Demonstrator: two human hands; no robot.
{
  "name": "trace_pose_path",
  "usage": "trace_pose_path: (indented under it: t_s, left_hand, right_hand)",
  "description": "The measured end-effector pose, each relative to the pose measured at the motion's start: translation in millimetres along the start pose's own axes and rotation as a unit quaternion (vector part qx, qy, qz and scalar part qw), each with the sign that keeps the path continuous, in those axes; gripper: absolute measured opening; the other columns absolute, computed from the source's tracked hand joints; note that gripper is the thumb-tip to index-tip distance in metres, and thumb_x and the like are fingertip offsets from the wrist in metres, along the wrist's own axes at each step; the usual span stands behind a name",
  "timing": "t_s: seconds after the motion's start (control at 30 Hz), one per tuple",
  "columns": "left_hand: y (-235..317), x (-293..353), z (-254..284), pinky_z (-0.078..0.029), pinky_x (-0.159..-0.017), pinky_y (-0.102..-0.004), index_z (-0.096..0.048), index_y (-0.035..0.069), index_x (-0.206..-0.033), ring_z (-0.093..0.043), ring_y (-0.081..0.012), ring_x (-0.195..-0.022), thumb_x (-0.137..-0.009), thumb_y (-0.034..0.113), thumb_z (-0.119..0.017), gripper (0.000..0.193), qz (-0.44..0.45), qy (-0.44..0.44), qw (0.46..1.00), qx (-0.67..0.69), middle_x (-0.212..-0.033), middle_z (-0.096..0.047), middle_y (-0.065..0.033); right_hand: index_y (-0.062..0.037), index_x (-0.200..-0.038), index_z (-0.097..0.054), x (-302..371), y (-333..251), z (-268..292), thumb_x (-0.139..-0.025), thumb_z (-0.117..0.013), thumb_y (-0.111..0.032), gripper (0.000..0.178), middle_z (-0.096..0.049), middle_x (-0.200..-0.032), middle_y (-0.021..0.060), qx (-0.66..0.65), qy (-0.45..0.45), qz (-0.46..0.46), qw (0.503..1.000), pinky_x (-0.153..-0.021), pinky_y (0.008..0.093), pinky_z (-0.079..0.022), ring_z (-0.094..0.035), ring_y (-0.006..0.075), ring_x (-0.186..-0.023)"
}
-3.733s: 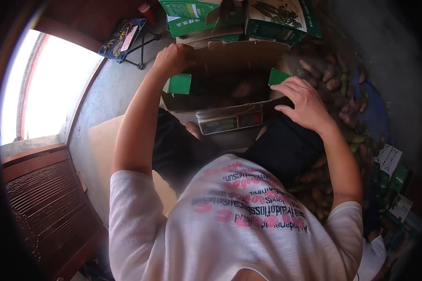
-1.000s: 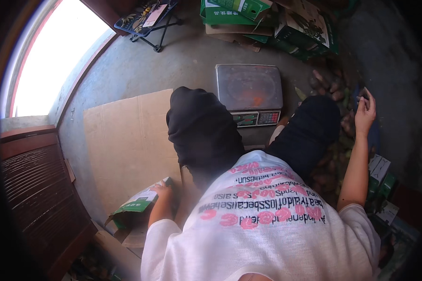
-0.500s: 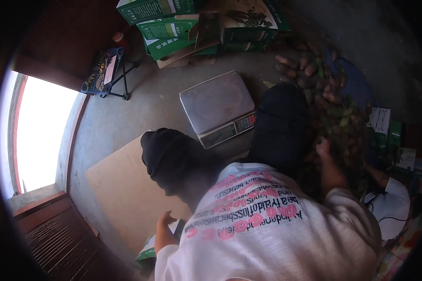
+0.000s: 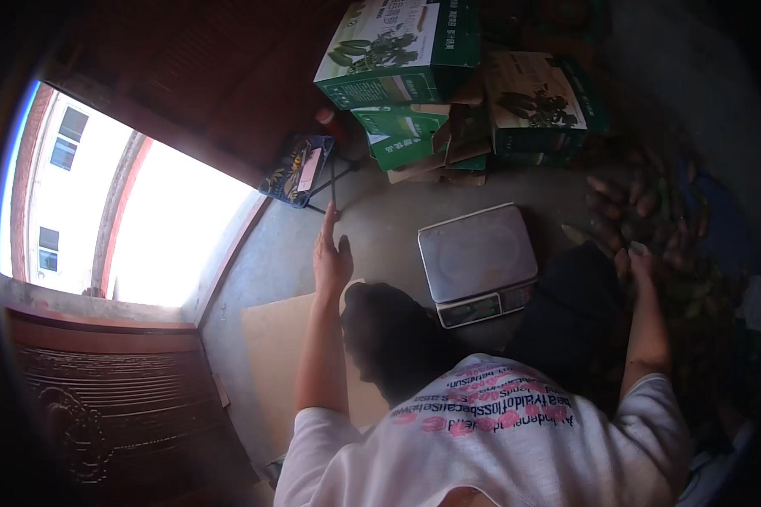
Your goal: Packing produce (radishes) into cardboard boxes and weighing them on a digital scale.
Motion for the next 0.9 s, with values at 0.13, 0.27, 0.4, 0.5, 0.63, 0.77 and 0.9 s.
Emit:
trace_pose_path:
  t_s: [0.13,0.27,0.4,0.5,0.63,0.77,0.9]
  left_hand:
    - [62.5,-8.8,-8.5,-0.041,-0.115,-0.0443,-0.045,0.013,-0.154,-0.051,-0.0346,-0.139,-0.092,-0.002,-0.063,0.066,-0.076,-0.039,0.996,-0.026,-0.15,-0.055,-0.0162]
    - [103.8,-23.5,-61.6,-0.042,-0.114,-0.0442,-0.047,0.011,-0.151,-0.052,-0.0343,-0.139,-0.091,-0.001,-0.066,0.064,-0.069,-0.087,0.994,0.001,-0.152,-0.053,-0.0133]
    - [127.3,-33.3,-104.7,-0.047,-0.108,-0.0453,-0.051,0.012,-0.149,-0.057,-0.0397,-0.131,-0.09,0.002,-0.069,0.062,-0.1,-0.093,0.99,0.032,-0.14,-0.061,-0.0205]
    - [111.9,-30.8,-133.3,-0.046,-0.11,-0.0438,-0.054,0.01,-0.146,-0.056,-0.0389,-0.133,-0.091,0.002,-0.069,0.057,-0.046,-0.12,0.99,0.06,-0.141,-0.06,-0.0207]
    - [119.0,-30.9,-148.1,-0.046,-0.111,-0.0432,-0.057,0.009,-0.143,-0.056,-0.0379,-0.134,-0.091,0.002,-0.068,0.053,-0.044,-0.153,0.985,0.064,-0.145,-0.057,-0.0188]
    - [113.9,-37.2,-137.5,-0.046,-0.111,-0.0428,-0.058,0.01,-0.143,-0.056,-0.0376,-0.133,-0.092,0.001,-0.067,0.053,-0.013,-0.139,0.987,0.085,-0.144,-0.058,-0.018]
    - [118.1,-34.5,-136.3,-0.046,-0.11,-0.0429,-0.06,0.011,-0.141,-0.057,-0.0374,-0.133,-0.092,0.001,-0.066,0.05,-0.011,-0.132,0.982,0.137,-0.144,-0.058,-0.018]
  right_hand:
    - [-0.0105,-0.132,-0.06,0.2,-100.5,-184.5,-0.098,-0.063,-0.013,0.034,-0.068,-0.11,0.0032,-0.188,-0.164,-0.122,0.961,-0.077,0.0324,-0.054,-0.067,0.0148,-0.09]
    - [-0.0092,-0.13,-0.061,-35.4,-191.7,-230.1,-0.097,-0.066,-0.014,0.034,-0.067,-0.111,0.0046,-0.271,-0.192,-0.126,0.935,-0.077,0.0324,-0.055,-0.067,0.017,-0.092]
    - [-0.0077,-0.131,-0.06,-78.8,-235.0,-267.3,-0.094,-0.069,-0.014,0.038,-0.064,-0.117,0.005,-0.375,-0.18,-0.137,0.899,-0.085,0.0375,-0.054,-0.066,0.0205,-0.099]
    - [-0.009,-0.128,-0.059,-112.9,-245.9,-299.0,-0.092,-0.072,-0.013,0.038,-0.064,-0.117,0.005,-0.448,-0.167,-0.168,0.862,-0.092,0.0399,-0.052,-0.064,0.0231,-0.108]
    - [-0.0104,-0.118,-0.063,-152.0,-239.2,-332.5,-0.089,-0.075,-0.013,0.031,-0.064,-0.115,0.0043,-0.548,-0.132,-0.201,0.801,-0.098,0.0379,-0.049,-0.06,0.0229,-0.111]
    - [-0.0132,-0.109,-0.067,-155.1,-231.0,-359.8,-0.087,-0.081,-0.018,0.026,-0.063,-0.107,0.0005,-0.558,-0.132,-0.246,0.782,-0.081,0.034,-0.05,-0.06,0.0167,-0.091]
    - [-0.0231,-0.101,-0.069,-145.7,-222.4,-367.7,-0.083,-0.087,-0.022,0.026,-0.062,-0.098,-0.0044,-0.481,-0.128,-0.296,0.816,-0.065,0.0314,-0.045,-0.05,0.0116,-0.07]
Point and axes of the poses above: each hand's wrist, its own x-axis away from the middle knuckle, its own z-axis out of the back of the hand, y = z × x, the point moved 10 cm from there along -x, towards the middle knuckle
